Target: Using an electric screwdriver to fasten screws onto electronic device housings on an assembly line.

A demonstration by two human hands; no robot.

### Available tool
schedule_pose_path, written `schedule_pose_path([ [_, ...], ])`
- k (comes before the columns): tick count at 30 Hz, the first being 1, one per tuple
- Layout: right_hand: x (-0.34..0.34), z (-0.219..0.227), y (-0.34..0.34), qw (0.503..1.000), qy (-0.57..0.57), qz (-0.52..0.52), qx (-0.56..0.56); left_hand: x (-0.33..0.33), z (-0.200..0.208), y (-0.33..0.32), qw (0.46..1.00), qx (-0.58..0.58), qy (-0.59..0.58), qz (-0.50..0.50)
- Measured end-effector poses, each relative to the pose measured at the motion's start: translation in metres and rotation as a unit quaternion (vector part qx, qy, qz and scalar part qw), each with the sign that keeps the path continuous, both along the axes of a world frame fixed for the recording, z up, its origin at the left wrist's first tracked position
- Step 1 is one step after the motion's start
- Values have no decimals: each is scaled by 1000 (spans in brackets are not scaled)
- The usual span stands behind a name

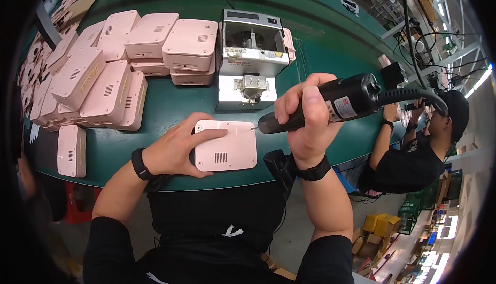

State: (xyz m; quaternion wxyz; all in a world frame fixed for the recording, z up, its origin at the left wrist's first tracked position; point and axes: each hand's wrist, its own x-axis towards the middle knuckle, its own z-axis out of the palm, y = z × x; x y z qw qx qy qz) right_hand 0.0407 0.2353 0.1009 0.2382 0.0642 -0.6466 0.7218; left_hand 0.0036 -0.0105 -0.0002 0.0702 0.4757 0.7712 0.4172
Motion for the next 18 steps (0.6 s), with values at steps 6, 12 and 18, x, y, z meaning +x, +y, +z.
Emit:
schedule_pose_path([
  [6,-2,-2,2,1000,-1,20,-11,1,-2,-1,1000,2,-3,-1],
  [12,-1,-4,5,999,7,48,-6,0,-1,1,1000,2,0,2],
  [18,-5,-6,6,999,12,41,-2,-1,0,2,1000,-5,8,-1],
])
